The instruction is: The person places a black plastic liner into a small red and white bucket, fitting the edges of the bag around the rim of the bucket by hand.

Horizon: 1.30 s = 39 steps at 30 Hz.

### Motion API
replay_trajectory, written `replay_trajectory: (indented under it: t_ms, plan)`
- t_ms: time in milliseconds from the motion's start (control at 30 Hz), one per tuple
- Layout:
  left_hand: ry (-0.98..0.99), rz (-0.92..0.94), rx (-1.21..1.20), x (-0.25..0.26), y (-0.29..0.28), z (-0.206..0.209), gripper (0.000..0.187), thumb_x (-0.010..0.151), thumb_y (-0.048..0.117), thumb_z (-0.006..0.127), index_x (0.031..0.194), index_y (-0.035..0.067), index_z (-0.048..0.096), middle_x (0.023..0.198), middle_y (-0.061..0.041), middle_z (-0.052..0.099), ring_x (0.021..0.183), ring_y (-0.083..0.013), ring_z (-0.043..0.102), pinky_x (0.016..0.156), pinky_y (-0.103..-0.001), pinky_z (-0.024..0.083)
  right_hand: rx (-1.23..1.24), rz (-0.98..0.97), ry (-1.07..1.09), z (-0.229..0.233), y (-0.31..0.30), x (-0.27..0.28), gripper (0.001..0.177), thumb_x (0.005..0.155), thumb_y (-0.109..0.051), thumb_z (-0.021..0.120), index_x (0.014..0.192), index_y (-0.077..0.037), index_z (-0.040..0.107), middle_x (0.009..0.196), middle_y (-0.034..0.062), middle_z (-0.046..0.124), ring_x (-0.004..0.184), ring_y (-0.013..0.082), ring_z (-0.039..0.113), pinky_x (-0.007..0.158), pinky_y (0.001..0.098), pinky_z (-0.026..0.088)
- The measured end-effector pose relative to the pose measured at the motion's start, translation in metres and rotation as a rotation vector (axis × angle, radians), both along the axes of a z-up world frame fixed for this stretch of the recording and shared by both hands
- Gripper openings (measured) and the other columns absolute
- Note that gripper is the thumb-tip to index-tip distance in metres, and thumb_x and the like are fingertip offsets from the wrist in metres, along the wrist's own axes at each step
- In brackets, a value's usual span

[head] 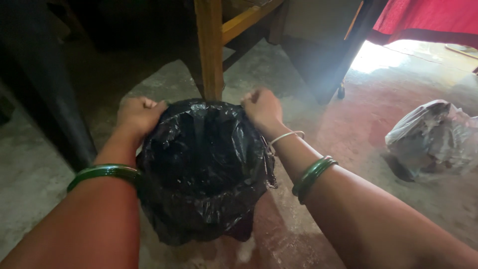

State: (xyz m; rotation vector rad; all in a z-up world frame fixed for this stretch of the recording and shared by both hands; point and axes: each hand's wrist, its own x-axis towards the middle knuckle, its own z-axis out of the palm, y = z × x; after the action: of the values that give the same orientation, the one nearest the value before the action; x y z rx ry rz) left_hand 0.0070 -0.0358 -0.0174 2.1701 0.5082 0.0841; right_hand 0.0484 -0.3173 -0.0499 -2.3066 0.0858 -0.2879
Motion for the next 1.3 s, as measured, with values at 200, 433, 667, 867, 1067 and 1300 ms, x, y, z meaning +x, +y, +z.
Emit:
replay_trajectory:
  t_ms: [200,433,667,867,1067,1300]
  plan:
    - [0.107,-0.279,0.026,-0.015,-0.003,0.004,0.043,0.083,0.034,0.081,0.119,0.012,0.069,0.113,-0.010,0.074,0.103,-0.0219,0.070,0.093,-0.038,0.054,-0.168,0.557,0.069,0.013,0.016,-0.021,0.041,0.087,-0.036,0.074,0.120,-0.011,0.070,0.109,0.0164,0.074,0.107,0.0326,0.070,0.094,0.0425,0.052]
    - [0.478,-0.301,0.207,-0.033,0.018,0.001,0.053,0.087,0.029,0.081,0.134,0.019,0.058,0.131,-0.005,0.062,0.116,-0.0237,0.060,0.098,-0.049,0.054,-0.330,0.503,0.115,-0.002,-0.003,-0.021,0.044,0.088,-0.031,0.073,0.127,-0.011,0.068,0.121,0.0205,0.070,0.117,0.0374,0.065,0.099,0.0444,0.050]
    - [0.518,-0.305,0.120,-0.030,0.014,-0.005,0.045,0.089,0.015,0.070,0.132,0.007,0.062,0.126,-0.017,0.070,0.109,-0.0303,0.072,0.086,-0.042,0.062,-0.397,0.504,0.163,0.014,-0.008,-0.029,0.056,0.075,-0.011,0.070,0.131,-0.012,0.064,0.121,0.0198,0.071,0.117,0.0344,0.067,0.100,0.0411,0.052]
    - [0.322,-0.296,0.168,-0.002,0.013,-0.017,0.040,0.089,0.011,0.066,0.126,-0.001,0.067,0.121,-0.022,0.073,0.106,-0.0338,0.074,0.084,-0.045,0.061,-0.323,0.295,0.024,0.023,-0.008,-0.037,0.055,0.075,-0.006,0.066,0.128,-0.018,0.066,0.114,0.0199,0.071,0.112,0.0383,0.066,0.096,0.0457,0.052]
    - [0.315,-0.272,0.138,-0.019,-0.007,0.018,0.066,0.086,0.031,0.076,0.142,0.002,0.056,0.138,-0.021,0.062,0.129,-0.0355,0.058,0.110,-0.050,0.045,-0.276,0.225,-0.035,0.024,-0.017,-0.053,0.055,0.076,-0.004,0.064,0.129,-0.018,0.065,0.109,0.0219,0.072,0.110,0.0410,0.066,0.096,0.0490,0.051]
    - [0.376,-0.309,-0.090,-0.044,-0.042,0.044,0.081,0.080,0.021,0.067,0.156,0.021,0.039,0.147,-0.017,0.056,0.130,-0.0386,0.058,0.107,-0.053,0.048,-0.344,0.192,-0.063,0.035,-0.022,-0.071,0.063,0.073,-0.008,0.071,0.133,-0.014,0.055,0.109,0.0212,0.069,0.108,0.0420,0.064,0.090,0.0522,0.050]
